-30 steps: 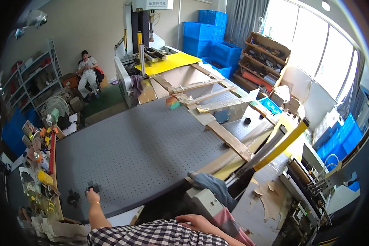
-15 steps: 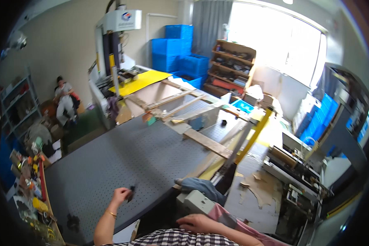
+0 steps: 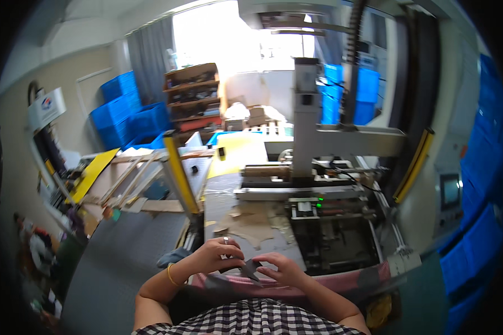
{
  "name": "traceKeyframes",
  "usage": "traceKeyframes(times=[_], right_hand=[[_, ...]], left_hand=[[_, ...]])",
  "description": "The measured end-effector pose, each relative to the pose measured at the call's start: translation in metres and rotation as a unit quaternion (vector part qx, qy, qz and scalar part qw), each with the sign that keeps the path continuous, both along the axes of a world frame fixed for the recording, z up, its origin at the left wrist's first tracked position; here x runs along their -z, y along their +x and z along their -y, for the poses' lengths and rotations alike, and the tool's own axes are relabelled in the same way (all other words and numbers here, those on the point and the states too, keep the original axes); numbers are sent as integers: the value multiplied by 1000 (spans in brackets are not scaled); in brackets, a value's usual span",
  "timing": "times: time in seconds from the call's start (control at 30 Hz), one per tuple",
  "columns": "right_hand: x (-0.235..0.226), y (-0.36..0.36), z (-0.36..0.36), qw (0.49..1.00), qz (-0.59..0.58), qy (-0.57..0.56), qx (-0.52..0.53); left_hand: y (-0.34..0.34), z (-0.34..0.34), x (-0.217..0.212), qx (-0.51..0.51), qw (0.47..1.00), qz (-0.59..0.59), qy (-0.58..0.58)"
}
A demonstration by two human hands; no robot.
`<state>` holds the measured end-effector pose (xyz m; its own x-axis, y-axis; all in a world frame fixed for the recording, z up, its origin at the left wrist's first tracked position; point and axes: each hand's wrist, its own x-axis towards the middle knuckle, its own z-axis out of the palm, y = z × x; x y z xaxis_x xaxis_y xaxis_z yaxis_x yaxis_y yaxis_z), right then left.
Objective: The person repeatedly folds cardboard pieces by hand and positions them onto an industrial machine press to shape and wrap boxes.
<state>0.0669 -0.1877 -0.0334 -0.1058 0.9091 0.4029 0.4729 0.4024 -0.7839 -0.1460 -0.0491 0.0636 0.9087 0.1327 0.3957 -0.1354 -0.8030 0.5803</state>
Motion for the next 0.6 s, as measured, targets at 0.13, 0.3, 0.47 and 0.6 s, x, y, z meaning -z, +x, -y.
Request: traceKeyframes(times=[0.13, 0.3, 0.47, 0.6], right_hand=[[-5, 54, 16, 986, -140, -88, -3], [-7, 104, 1, 990, -82, 14, 110], [-5, 152, -31, 979, 46, 58, 190], [-8, 190, -56, 968, 108, 110, 199]], left_hand=[[65, -4, -6, 72, 994, -47, -64], [130, -38, 19, 60, 996, -70, 9], [175, -61, 60, 11, 999, -3, 38], [203, -73, 62, -54, 993, 48, 90]])
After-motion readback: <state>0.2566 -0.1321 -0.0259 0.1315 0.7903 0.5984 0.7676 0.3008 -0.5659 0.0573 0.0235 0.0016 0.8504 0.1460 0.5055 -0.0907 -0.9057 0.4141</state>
